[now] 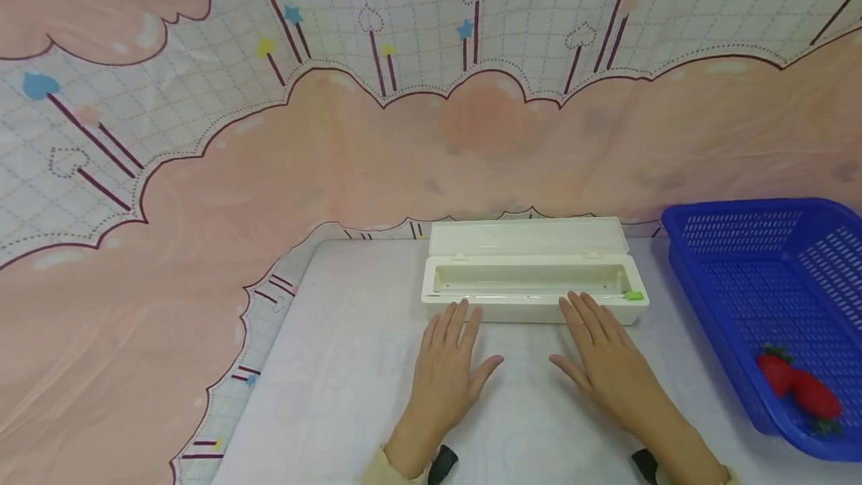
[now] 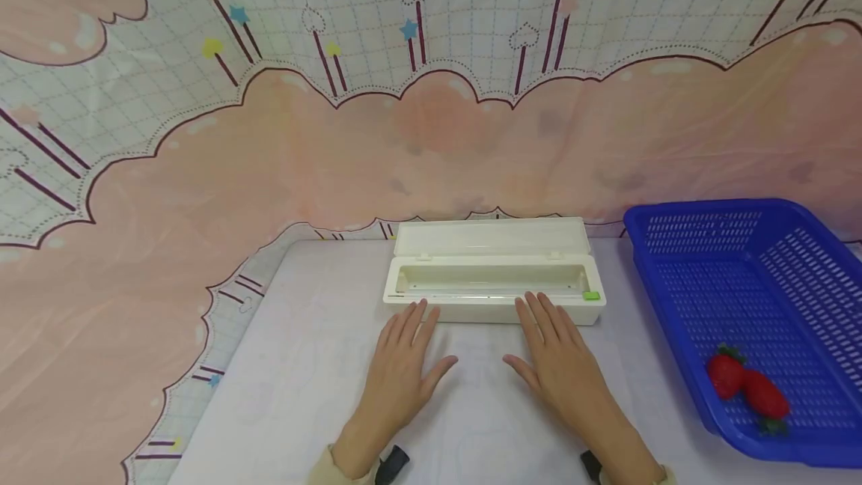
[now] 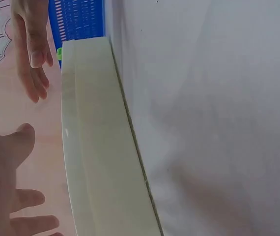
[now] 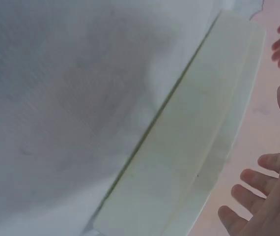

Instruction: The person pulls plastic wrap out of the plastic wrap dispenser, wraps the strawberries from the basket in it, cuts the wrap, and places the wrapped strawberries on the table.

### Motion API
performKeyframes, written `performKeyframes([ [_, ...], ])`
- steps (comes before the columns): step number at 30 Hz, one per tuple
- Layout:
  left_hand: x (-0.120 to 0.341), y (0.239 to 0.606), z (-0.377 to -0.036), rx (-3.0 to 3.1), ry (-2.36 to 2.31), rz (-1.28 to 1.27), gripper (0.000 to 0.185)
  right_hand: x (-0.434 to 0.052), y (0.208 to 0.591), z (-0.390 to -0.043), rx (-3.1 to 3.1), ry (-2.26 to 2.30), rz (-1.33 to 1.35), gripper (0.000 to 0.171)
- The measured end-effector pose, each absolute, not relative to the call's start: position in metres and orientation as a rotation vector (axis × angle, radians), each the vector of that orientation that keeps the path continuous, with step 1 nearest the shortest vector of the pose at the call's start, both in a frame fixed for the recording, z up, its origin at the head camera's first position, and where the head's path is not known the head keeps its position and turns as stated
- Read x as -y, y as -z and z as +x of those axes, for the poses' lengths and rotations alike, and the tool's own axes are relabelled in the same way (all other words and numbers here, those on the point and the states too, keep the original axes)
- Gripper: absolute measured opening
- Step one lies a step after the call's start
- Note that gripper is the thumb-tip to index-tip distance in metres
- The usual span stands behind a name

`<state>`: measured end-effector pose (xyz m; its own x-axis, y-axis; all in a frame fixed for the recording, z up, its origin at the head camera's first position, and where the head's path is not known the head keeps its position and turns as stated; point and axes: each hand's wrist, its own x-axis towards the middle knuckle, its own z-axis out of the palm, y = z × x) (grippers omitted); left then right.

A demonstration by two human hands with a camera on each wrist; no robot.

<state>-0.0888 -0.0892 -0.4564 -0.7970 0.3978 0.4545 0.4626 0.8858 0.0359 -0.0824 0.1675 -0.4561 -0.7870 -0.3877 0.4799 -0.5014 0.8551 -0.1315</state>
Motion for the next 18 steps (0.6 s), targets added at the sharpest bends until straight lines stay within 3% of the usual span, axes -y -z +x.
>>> performKeyframes([
  [18,0.091,0.439,-0.127,2.564,0.336,-0.724,0.052,-0.173,0.438,-0.114,2.575,-0.418,0.731,0.058],
])
